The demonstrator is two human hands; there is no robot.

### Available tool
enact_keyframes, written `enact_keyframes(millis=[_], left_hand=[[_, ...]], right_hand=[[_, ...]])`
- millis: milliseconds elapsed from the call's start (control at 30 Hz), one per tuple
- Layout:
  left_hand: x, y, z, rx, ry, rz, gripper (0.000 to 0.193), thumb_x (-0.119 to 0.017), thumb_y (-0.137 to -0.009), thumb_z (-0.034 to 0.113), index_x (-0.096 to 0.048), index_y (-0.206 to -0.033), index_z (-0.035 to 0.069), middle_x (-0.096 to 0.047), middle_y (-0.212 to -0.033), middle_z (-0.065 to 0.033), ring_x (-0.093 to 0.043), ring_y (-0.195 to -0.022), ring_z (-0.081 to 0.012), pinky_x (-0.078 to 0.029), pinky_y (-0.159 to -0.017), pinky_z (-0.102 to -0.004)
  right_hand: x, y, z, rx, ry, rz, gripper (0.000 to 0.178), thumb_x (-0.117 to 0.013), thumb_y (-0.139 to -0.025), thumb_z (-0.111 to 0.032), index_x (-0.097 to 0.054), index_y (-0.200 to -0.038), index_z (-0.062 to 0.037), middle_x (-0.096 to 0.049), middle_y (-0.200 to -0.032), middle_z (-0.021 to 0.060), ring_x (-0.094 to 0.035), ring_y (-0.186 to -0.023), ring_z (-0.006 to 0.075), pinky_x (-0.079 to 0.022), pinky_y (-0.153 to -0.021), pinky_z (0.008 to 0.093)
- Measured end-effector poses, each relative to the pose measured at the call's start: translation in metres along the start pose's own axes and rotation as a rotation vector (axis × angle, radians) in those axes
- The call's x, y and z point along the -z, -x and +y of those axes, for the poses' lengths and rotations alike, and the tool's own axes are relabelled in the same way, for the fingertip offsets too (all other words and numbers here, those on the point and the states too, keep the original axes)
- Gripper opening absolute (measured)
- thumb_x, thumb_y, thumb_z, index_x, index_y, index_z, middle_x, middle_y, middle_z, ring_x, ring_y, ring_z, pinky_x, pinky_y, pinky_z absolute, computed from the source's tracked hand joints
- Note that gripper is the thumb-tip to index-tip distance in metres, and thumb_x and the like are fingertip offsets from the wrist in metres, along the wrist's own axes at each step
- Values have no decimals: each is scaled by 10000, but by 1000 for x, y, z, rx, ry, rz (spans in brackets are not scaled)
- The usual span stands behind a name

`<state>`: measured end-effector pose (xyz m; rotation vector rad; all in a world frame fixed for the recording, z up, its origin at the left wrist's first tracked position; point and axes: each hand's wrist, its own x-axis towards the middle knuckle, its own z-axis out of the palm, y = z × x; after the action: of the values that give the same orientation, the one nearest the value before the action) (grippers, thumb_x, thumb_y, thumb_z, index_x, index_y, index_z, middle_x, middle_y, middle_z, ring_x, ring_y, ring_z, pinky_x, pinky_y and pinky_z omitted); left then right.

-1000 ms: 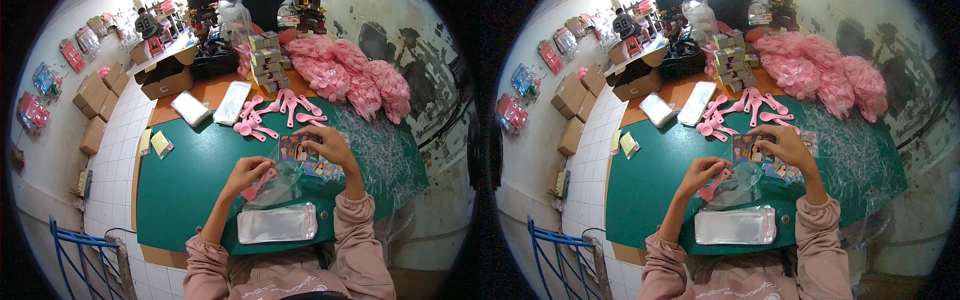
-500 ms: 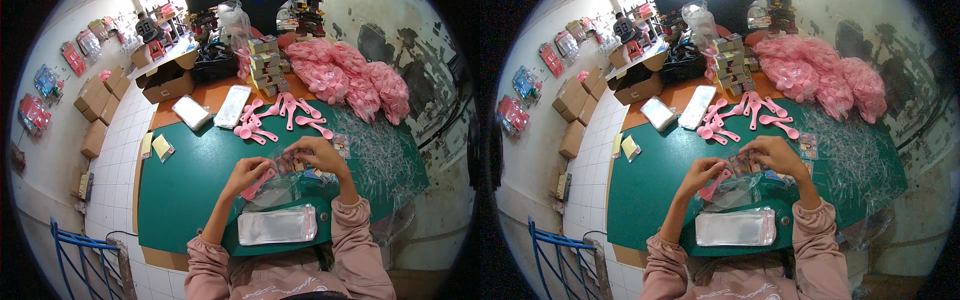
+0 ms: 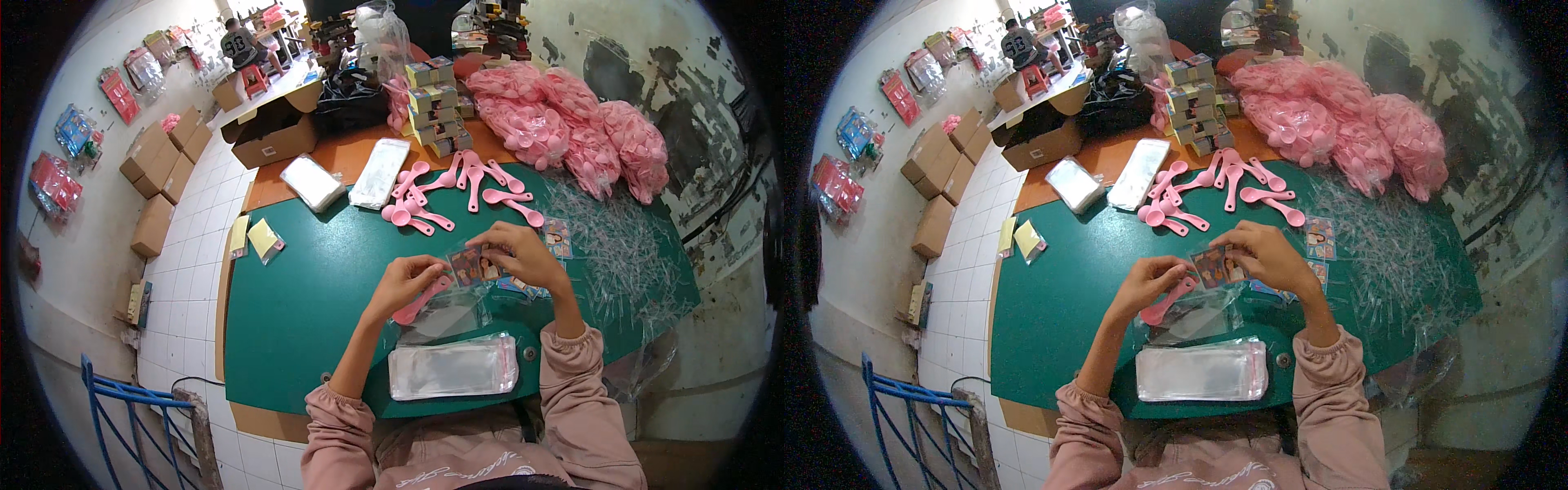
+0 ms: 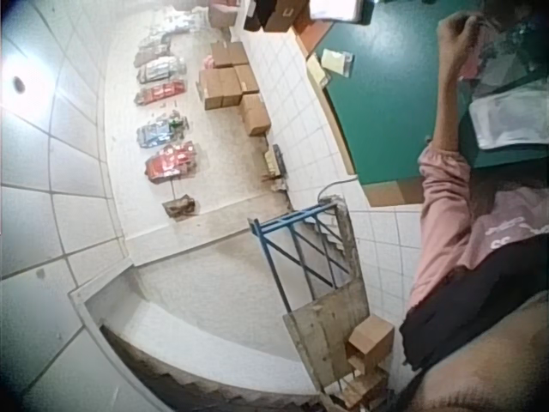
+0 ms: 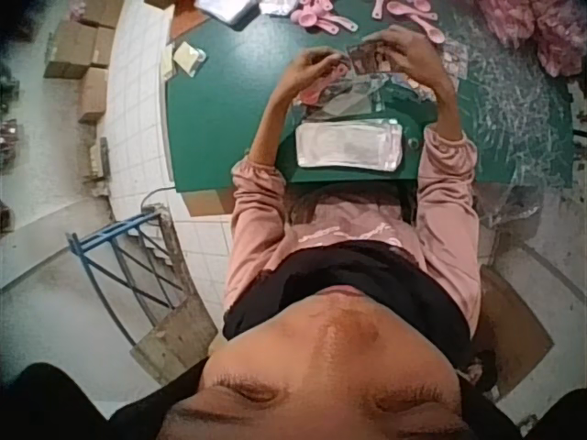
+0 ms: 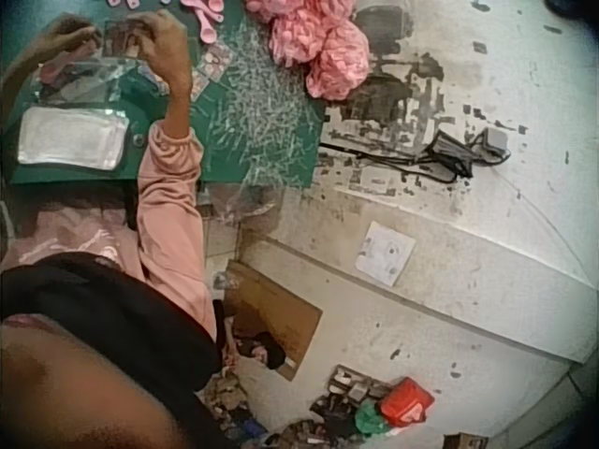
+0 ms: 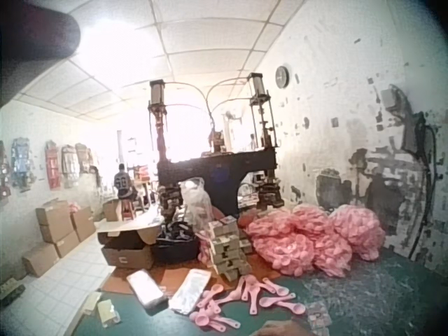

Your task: The person repeatedly picks up pink plastic spoons and small printed cards, places them into clear plastic bags, and sets the sealed packages aside on the table. The process is repeated multiple times with consistent hand motions and item placement.

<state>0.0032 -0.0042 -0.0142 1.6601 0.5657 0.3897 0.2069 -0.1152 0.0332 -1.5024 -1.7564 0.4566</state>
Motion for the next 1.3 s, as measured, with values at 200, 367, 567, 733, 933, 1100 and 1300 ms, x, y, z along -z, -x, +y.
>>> enact_keyframes(millis=[200, 367, 567, 733, 933, 1100, 1300], left_hand=[[-9, 0, 2, -97, -125, -69, 231, -558, -847, 182, -628, -940, -17, -637, -760, -58, -556, -671, -77, -462, -625, -240], [-2, 4, 3, -99, -153, -119, 249, -538, -870, 173, -580, -1025, -17, -624, -850, -52, -533, -727, -64, -436, -652, -209], [-11, 9, 10, -100, -137, -59, 434, -579, -846, 161, -402, -1228, 60, -650, -850, -108, -592, -788, -107, -452, -661, -230], [14, 17, 11, 57, -347, -150, 386, -609, -826, 186, -441, -1150, 61, -648, -849, -106, -611, -795, -140, -477, -694, -264], [41, 26, -8, -11, 46, -158, 322, -590, -836, 148, -479, -1124, 54, -625, -933, -81, -583, -844, -122, -510, -677, -257], [35, 28, -1, 122, 64, -79, 342, -587, -834, 138, -481, -1145, 45, -631, -910, -89, -588, -795, -116, -504, -621, -230], [27, 28, -1, 72, 71, -136, 329, -579, -841, 130, -487, -1150, 65, -626, -894, -64, -569, -798, -103, -504, -605, -236]], right_hand=[[-13, -2, 1, 38, -33, -161, 207, -604, -751, -67, -616, -957, -51, -573, -802, 83, -564, -695, 191, -448, -619, 290], [-9, -1, -5, -161, -102, -281, 157, -586, -788, -102, -583, -913, -6, -579, -800, 102, -563, -699, 234, -446, -630, 311], [-43, 8, 20, 184, -28, -226, 164, -528, -830, -128, -598, -922, -12, -579, -758, 124, -555, -704, 259, -438, -657, 325], [-26, 6, 11, -413, -310, -207, 134, -623, -710, -107, -600, -757, 16, -582, -703, 71, -548, -677, 156, -423, -627, 283], [-25, 8, 20, -357, -544, -77, 159, -714, -671, -125, -629, -755, -20, -568, -661, 2, -496, -623, 77, -390, -542, 233], [-25, 7, 10, -471, -599, -127, 198, -727, -690, -149, -571, -686, -26, -542, -628, -15, -470, -583, 48, -368, -506, 211], [-39, 9, 17, -419, -631, -64, 194, -726, -702, -168, -619, -731, -9, -560, -647, -11, -482, -582, 47, -359, -500, 194]])
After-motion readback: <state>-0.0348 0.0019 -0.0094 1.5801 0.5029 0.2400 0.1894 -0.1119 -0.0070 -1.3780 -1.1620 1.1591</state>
